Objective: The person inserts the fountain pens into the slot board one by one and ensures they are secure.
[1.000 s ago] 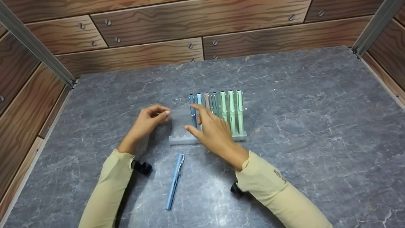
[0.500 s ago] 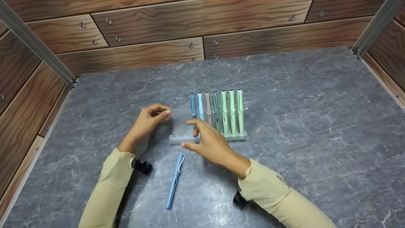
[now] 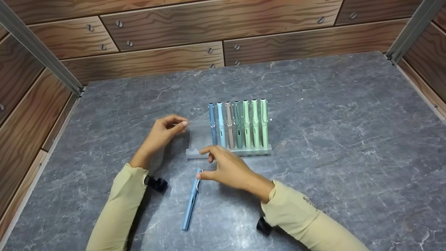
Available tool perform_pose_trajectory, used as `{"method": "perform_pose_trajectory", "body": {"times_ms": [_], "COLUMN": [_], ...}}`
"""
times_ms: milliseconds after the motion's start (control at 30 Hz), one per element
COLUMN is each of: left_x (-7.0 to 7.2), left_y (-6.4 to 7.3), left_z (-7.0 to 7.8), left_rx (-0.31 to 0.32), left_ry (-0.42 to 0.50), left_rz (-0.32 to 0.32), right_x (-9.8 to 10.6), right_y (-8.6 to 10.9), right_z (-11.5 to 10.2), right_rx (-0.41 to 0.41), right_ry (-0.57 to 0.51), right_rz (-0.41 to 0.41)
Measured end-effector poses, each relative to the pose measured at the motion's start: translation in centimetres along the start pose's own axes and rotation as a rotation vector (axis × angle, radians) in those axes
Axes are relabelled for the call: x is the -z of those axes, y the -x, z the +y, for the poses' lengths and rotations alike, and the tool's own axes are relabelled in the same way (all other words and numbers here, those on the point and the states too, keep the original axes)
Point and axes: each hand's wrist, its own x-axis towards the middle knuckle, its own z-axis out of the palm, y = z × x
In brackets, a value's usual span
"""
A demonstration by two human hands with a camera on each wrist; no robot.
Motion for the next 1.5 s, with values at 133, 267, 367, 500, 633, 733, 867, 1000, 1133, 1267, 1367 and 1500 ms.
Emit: {"method": "perform_pose_trajectory", "body": {"times_ms": [133,267,367,500,633,733,867,1000,1133,1267,1367,1500], "left_x": [0.0,0.0,0.0,0.0,0.0,0.0,0.0,-0.1,-0.1,-0.1,-0.1,0.0], "left_y": [0.0,-0.1,-0.1,0.0,0.0,0.0,0.0,0.0,0.0,0.0,0.0,0.0], "left_z": [0.0,-0.1,-0.1,0.0,0.0,0.0,0.0,0.0,-0.1,-0.1,0.0,0.0], "left_rx": [-0.004,-0.008,-0.01,-0.011,-0.006,-0.011,-0.018,-0.02,-0.024,-0.025,-0.02,-0.02], "left_ry": [0.004,0.012,0.015,0.017,0.018,0.013,0.01,0.008,0.007,0.007,0.012,0.024], "left_rz": [-0.002,-0.004,0.001,0.007,0.002,0.002,0.008,0.012,0.013,0.013,0.014,0.014], "right_x": [-0.5,-1.0,-1.2,-1.5,-1.6,-1.6,-1.7,-1.8,-2.0,-2.1,-2.3,-2.4], "right_y": [0.3,0.5,0.5,0.5,0.6,0.6,0.6,0.5,0.5,0.6,0.6,0.5], "right_z": [0.4,0.5,0.6,0.7,0.8,0.7,0.7,0.6,0.6,0.6,0.5,0.4], "right_rx": [0.0,-0.012,-0.029,-0.043,-0.049,-0.056,-0.052,-0.047,-0.043,-0.035,-0.039,-0.042], "right_ry": [0.012,0.036,0.052,0.058,0.08,0.102,0.12,0.141,0.164,0.199,0.222,0.242], "right_rz": [-0.034,-0.054,-0.062,-0.072,-0.082,-0.093,-0.104,-0.102,-0.1,-0.096,-0.094,-0.091]}}
